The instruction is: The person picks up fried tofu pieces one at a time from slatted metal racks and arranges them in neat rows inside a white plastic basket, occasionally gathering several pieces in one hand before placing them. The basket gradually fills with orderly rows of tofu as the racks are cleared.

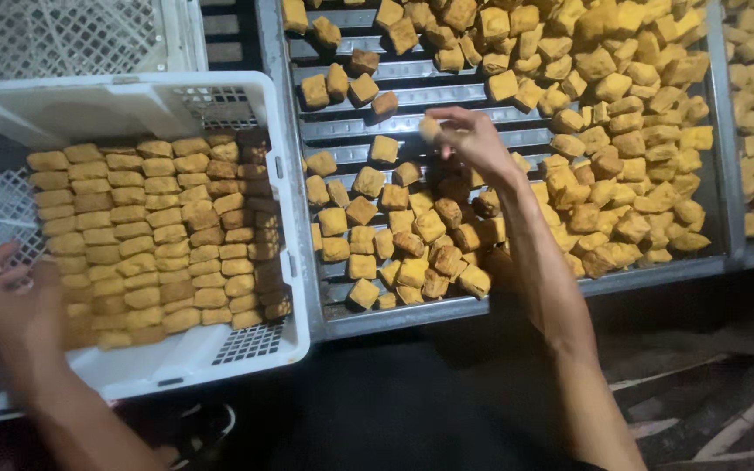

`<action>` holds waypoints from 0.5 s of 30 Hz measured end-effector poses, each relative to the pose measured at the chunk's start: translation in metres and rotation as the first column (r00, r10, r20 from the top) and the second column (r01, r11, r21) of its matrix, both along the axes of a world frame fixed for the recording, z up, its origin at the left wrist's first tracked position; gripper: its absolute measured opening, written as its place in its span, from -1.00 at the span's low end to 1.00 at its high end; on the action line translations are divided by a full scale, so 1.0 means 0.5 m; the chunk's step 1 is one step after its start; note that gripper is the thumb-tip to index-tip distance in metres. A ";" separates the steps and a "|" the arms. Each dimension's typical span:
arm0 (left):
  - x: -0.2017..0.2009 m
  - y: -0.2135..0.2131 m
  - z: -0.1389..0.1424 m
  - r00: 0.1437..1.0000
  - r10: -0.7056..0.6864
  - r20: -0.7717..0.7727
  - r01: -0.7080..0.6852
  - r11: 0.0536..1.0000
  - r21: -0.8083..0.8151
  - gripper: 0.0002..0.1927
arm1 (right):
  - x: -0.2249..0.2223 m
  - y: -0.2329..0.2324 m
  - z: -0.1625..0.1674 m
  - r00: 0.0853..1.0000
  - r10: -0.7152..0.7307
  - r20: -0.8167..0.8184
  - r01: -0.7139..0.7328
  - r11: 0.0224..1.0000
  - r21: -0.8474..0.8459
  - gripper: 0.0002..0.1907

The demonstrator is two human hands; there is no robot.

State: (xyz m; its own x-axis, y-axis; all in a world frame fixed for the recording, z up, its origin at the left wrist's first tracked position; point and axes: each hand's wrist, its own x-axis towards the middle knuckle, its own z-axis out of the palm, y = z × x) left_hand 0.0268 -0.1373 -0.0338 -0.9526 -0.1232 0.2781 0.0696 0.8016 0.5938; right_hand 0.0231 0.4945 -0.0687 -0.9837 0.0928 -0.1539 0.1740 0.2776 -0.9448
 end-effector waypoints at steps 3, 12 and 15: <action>0.007 0.008 0.001 0.997 0.077 -0.001 -0.076 0.972 -0.222 -0.63 | -0.002 0.032 0.001 0.966 0.214 -0.147 -0.116 0.862 0.494 -0.37; 0.006 0.005 -0.013 0.944 0.236 0.232 -0.248 0.968 0.023 -0.56 | 0.091 0.068 0.105 0.930 -0.248 0.273 0.362 0.473 -0.803 -0.60; 0.013 0.021 -0.008 0.938 0.233 0.258 -0.249 0.968 0.031 -0.55 | 0.304 0.091 0.090 0.977 -0.177 -0.117 0.045 0.711 -0.702 -0.56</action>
State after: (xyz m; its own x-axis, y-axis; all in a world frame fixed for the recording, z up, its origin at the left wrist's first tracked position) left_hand 0.0334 -0.1268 -0.0376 -0.9300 -0.3671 0.0193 -0.2781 0.7368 0.6163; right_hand 0.1749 0.5399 -0.0238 -0.9891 0.1355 -0.0584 -0.0134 -0.4768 -0.8789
